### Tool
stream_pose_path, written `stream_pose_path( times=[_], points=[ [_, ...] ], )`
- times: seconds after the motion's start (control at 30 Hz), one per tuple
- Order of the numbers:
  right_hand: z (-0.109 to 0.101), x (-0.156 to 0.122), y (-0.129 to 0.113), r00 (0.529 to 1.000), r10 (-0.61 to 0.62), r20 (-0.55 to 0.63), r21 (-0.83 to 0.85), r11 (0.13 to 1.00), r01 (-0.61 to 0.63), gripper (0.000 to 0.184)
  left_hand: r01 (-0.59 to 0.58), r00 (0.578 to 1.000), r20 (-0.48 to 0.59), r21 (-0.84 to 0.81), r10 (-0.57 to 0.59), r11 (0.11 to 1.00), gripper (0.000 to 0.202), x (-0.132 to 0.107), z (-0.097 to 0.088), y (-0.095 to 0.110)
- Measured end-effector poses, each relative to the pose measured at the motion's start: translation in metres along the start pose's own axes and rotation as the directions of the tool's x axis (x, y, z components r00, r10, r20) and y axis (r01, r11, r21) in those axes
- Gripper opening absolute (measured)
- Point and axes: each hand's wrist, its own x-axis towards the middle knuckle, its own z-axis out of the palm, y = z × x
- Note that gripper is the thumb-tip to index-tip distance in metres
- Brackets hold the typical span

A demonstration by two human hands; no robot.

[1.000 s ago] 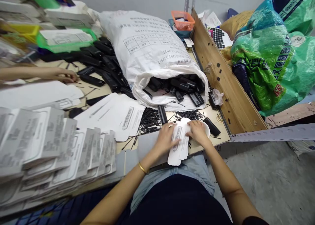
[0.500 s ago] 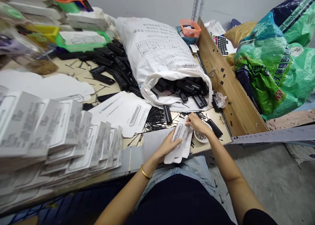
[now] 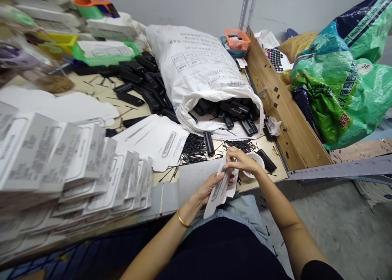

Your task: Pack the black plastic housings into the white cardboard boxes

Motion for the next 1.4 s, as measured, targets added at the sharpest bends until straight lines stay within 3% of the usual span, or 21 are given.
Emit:
stream_pose_path(
  times=[0.07, 0.13, 0.17, 0.23, 0.37, 0.5, 0.6, 0.67, 0.8, 0.93, 1.0, 1.17, 1.27, 1.33, 1.4],
  points=[
    [0.009, -0.005, -0.001, 0.976, 0.031, -0.214, 0.135, 0.991, -0.002, 0.026, -0.116, 0.993, -0.028, 0.079, 0.118, 0.990, 0.054, 0.002, 0.000, -0.001],
    [0.022, -0.010, -0.001, 0.904, 0.130, -0.406, 0.263, 0.965, -0.021, 0.018, -0.254, 0.964, -0.039, 0.139, 0.262, 0.957, 0.074, 0.002, 0.002, 0.003],
    [0.030, -0.013, -0.001, 0.876, 0.178, -0.448, 0.303, 0.952, -0.039, 0.019, -0.315, 0.945, -0.039, 0.166, 0.325, 0.935, 0.083, 0.002, 0.003, 0.005],
    [0.046, -0.016, 0.000, 0.858, 0.242, -0.452, 0.333, 0.939, -0.089, 0.023, -0.382, 0.916, -0.036, 0.233, 0.401, 0.894, 0.092, 0.002, 0.005, 0.010],
    [0.066, -0.015, 0.005, 0.793, 0.325, -0.515, 0.308, 0.934, -0.183, 0.025, -0.402, 0.871, -0.130, 0.367, 0.474, 0.839, 0.076, 0.002, 0.008, 0.010],
    [0.073, -0.005, 0.007, 0.761, 0.416, -0.498, 0.426, 0.882, -0.204, 0.033, -0.359, 0.889, -0.122, 0.415, 0.442, 0.836, 0.060, 0.004, 0.010, 0.004],
    [0.075, 0.002, 0.001, 0.730, 0.414, -0.543, 0.477, 0.868, -0.138, 0.028, -0.360, 0.870, -0.149, 0.457, 0.469, 0.814, 0.059, 0.006, 0.009, 0.005],
    [0.077, 0.005, -0.003, 0.729, 0.398, -0.557, 0.513, 0.855, -0.074, 0.021, -0.367, 0.842, -0.184, 0.492, 0.507, 0.789, 0.068, 0.008, 0.005, 0.008],
    [0.078, 0.008, -0.006, 0.793, 0.367, -0.486, 0.576, 0.817, -0.026, 0.023, -0.393, 0.800, -0.174, 0.572, 0.575, 0.720, 0.083, 0.012, -0.004, 0.010],
    [0.077, 0.015, 0.003, 0.749, 0.442, -0.494, 0.615, 0.786, -0.058, 0.022, -0.414, 0.739, -0.084, 0.725, 0.668, 0.550, 0.086, 0.012, -0.008, 0.004],
    [0.078, 0.014, 0.006, 0.748, 0.451, -0.487, 0.608, 0.790, -0.081, 0.022, -0.386, 0.743, -0.077, 0.761, 0.665, 0.520, 0.088, 0.010, -0.008, 0.003],
    [0.085, -0.009, 0.001, 0.815, 0.367, -0.449, 0.526, 0.846, -0.091, 0.023, -0.306, 0.825, -0.140, 0.704, 0.547, 0.641, 0.092, 0.003, -0.008, 0.012],
    [0.087, -0.018, 0.002, 0.825, 0.401, -0.397, 0.497, 0.850, -0.174, 0.026, -0.311, 0.804, -0.199, 0.663, 0.560, 0.681, 0.082, -0.001, -0.016, 0.015],
    [0.086, -0.013, 0.007, 0.791, 0.450, -0.415, 0.535, 0.824, -0.187, 0.029, -0.367, 0.788, -0.107, 0.709, 0.607, 0.602, 0.074, -0.005, -0.025, 0.012],
    [0.086, -0.002, 0.013, 0.743, 0.497, -0.447, 0.591, 0.788, -0.171, 0.029, -0.442, 0.745, 0.099, 0.814, 0.659, 0.377, 0.071, -0.008, -0.035, 0.007]
  ],
)
